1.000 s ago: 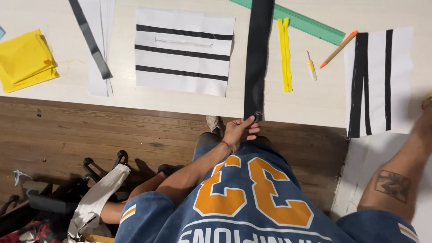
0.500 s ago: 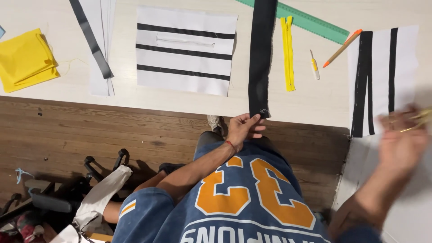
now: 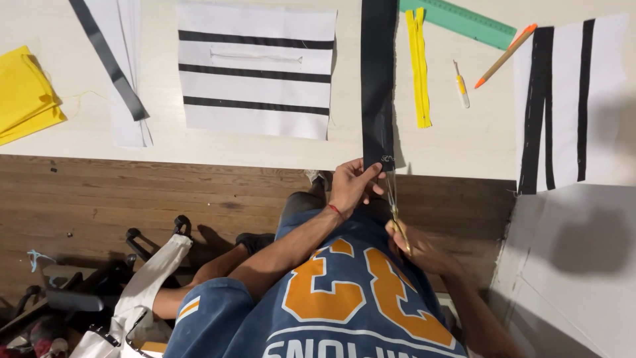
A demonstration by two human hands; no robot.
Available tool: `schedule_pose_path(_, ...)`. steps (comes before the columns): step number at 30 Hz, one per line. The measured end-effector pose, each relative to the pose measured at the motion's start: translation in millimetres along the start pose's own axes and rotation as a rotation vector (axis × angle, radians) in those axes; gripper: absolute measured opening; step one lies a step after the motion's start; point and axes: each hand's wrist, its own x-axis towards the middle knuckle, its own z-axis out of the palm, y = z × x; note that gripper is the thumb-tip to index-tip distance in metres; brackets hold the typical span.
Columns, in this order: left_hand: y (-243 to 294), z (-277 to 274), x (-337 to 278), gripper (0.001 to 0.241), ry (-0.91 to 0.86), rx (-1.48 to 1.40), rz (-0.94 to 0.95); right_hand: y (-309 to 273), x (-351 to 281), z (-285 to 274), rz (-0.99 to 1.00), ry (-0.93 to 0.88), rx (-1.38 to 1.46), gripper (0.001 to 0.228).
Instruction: Cutting strips of black material and aligning them on a white template
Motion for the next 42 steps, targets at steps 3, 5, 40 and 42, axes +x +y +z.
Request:
schedule_pose_path(3, 8, 5, -8, 0.020, -0.008, 0.067, 0.000, -27, 22, 2, -0.187, 0.108, 0.256, 0.041)
schedule_pose_path(5, 9, 5, -7, 0.020, -0.001, 0.085, 0.008, -37, 22, 1, -0.179, 0.107, 0.277, 0.039)
schedule_pose_path(40, 4, 9, -10, 0.018, 0.061, 0.239, -0.040, -41, 23, 19, -0.162, 0.073, 0.613, 0.039)
schedule_pose_path(42, 3, 8, -8, 0.018, 0.053, 0.249, -0.046, -33, 24, 23, -0.147, 0.086, 0.644, 0.040)
